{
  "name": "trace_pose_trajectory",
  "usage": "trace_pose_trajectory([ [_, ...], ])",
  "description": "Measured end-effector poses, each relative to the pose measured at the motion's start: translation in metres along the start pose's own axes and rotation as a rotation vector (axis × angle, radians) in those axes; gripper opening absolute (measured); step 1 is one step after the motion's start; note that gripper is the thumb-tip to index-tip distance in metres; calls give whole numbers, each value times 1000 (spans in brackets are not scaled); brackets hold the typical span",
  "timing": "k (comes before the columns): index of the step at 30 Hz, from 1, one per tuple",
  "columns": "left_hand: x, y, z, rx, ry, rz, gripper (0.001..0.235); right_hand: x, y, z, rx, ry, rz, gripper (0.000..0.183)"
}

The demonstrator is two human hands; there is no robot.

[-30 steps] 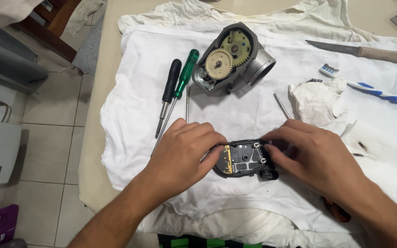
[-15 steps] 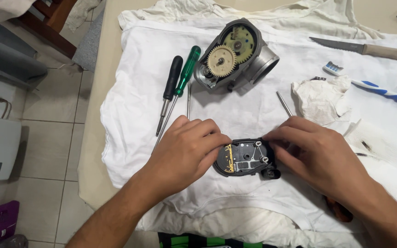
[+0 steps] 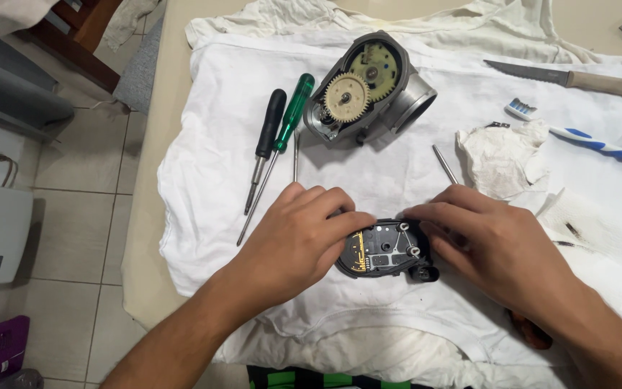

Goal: The person cleans a black mechanical part using a toothbrush, then wipes a small metal rod with a tissue. They proceed to place a black rubber ring onto the mechanical part and adjust it with their fingers.

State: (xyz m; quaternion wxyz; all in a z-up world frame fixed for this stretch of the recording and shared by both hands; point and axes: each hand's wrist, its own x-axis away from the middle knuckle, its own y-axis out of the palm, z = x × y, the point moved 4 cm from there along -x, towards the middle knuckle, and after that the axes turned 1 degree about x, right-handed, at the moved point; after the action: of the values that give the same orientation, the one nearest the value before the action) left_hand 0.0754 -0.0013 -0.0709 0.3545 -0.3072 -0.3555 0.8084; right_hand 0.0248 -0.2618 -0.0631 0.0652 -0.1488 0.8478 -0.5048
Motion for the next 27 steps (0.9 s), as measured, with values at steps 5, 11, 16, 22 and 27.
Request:
trace_pose_trajectory([
  [5,-2,5,-2,-5,11,-13,40,0,0,0,-2,-53,14,36],
  [11,-6,4,0,54,-1,-16,35,-1,1,-2,22,-58,2,38],
  [16,-6,9,0,46,21,-2,32,-1,1,-5,21,-83,41,35],
  [22,-11,10,0,14,32,54,26,-4,3,2,-1,-67,51,35],
  [27,-12,11,2,11,-9,21,24,-3,7,5,21,-56,30,34],
])
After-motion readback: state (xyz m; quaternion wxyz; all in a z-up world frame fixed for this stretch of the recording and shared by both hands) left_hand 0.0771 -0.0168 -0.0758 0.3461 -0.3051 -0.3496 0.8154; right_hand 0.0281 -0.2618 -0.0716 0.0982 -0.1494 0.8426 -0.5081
